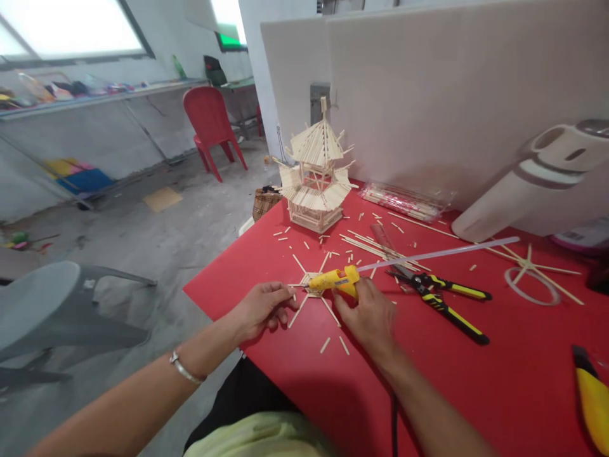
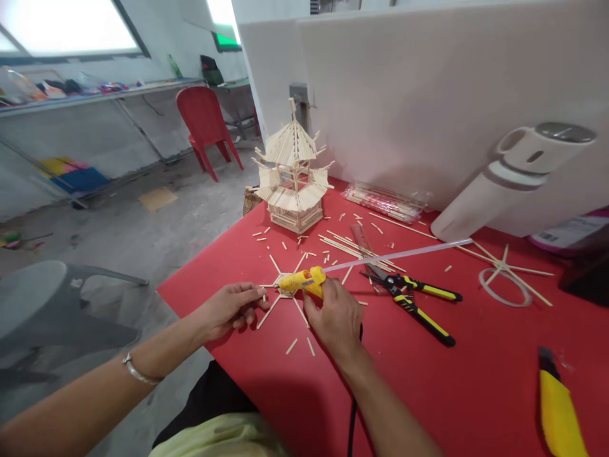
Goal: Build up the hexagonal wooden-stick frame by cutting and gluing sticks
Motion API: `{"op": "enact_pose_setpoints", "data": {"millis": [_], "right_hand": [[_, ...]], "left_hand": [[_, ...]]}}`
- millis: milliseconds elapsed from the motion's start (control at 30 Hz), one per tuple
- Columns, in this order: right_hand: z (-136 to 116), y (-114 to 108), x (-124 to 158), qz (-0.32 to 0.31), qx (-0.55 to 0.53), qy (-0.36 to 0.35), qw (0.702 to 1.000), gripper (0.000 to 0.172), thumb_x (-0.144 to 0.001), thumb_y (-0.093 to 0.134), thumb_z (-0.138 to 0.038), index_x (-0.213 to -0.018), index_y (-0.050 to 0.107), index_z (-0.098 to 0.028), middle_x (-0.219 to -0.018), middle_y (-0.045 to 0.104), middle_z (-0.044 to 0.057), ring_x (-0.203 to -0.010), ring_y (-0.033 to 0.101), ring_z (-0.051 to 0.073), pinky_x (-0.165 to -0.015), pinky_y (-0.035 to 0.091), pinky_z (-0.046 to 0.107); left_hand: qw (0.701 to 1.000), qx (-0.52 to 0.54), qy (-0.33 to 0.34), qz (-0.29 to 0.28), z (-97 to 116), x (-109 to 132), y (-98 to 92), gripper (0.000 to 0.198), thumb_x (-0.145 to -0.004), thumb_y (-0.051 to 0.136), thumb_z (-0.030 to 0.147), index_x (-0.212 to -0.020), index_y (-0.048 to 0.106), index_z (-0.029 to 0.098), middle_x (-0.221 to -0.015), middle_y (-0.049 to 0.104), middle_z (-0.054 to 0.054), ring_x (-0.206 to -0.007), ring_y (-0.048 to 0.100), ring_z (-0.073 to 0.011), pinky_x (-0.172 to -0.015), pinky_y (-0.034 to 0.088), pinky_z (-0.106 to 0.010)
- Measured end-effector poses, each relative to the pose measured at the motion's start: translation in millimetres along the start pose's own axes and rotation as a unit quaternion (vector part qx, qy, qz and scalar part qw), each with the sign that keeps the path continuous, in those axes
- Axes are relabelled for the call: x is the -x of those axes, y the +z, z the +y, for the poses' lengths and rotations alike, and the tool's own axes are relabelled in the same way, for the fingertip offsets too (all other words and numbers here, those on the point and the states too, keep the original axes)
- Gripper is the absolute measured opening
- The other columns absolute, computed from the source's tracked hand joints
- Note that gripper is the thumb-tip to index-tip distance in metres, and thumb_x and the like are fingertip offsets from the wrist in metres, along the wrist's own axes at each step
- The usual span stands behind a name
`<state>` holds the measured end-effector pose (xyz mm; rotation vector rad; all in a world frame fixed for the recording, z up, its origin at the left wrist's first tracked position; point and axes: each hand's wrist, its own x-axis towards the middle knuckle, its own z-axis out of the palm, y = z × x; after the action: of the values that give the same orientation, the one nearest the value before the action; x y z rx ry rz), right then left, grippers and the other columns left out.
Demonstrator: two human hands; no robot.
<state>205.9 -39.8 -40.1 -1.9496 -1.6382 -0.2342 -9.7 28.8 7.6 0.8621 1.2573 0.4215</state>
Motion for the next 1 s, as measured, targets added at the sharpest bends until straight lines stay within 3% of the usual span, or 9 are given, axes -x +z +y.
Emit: {"op": "enact_pose_setpoints", "data": {"millis": [267, 500, 1000], "right_hand": [[-5.3, -0.2, -3.0, -0.025, -0.001, -0.002, 1.0, 0.028, -0.091, 0.053, -0.044, -0.093, 0.061, -0.018, -0.079, 0.064, 0.004, -0.073, 0.059, 0.018, -0.06, 0.027, 0.028], [-4.9, 0.5, -3.1, -0.023, 0.012, -0.006, 1.0, 0.026, -0.09, 0.053, -0.043, -0.093, 0.061, -0.018, -0.079, 0.065, 0.004, -0.073, 0.059, 0.019, -0.061, 0.028, 0.029], [-4.9, 1.7, -4.2, -0.026, 0.005, -0.013, 1.0, 0.027, -0.092, 0.054, -0.043, -0.095, 0.062, -0.018, -0.083, 0.067, 0.005, -0.077, 0.061, 0.019, -0.063, 0.031, 0.029]], "left_hand": [[1.0, 0.006, 0.001, -0.008, -3.7, -1.7, -2.2, 0.028, -0.066, 0.077, 0.033, -0.076, 0.06, 0.014, -0.076, 0.073, -0.007, -0.043, 0.062, -0.0109, -0.03, 0.03, -0.017], [1.0, -0.012, 0.006, 0.003, -2.3, -1.8, 0.7, 0.033, -0.064, 0.077, 0.042, -0.066, 0.059, 0.015, -0.045, 0.057, 0.003, -0.031, 0.05, -0.0083, -0.029, 0.025, -0.018], [0.999, -0.031, -0.009, 0.028, 1.7, -1.0, 7.4, 0.034, -0.061, 0.078, 0.042, -0.064, 0.059, 0.014, -0.049, 0.058, 0.003, -0.033, 0.049, -0.0075, -0.029, 0.023, -0.018]]}}
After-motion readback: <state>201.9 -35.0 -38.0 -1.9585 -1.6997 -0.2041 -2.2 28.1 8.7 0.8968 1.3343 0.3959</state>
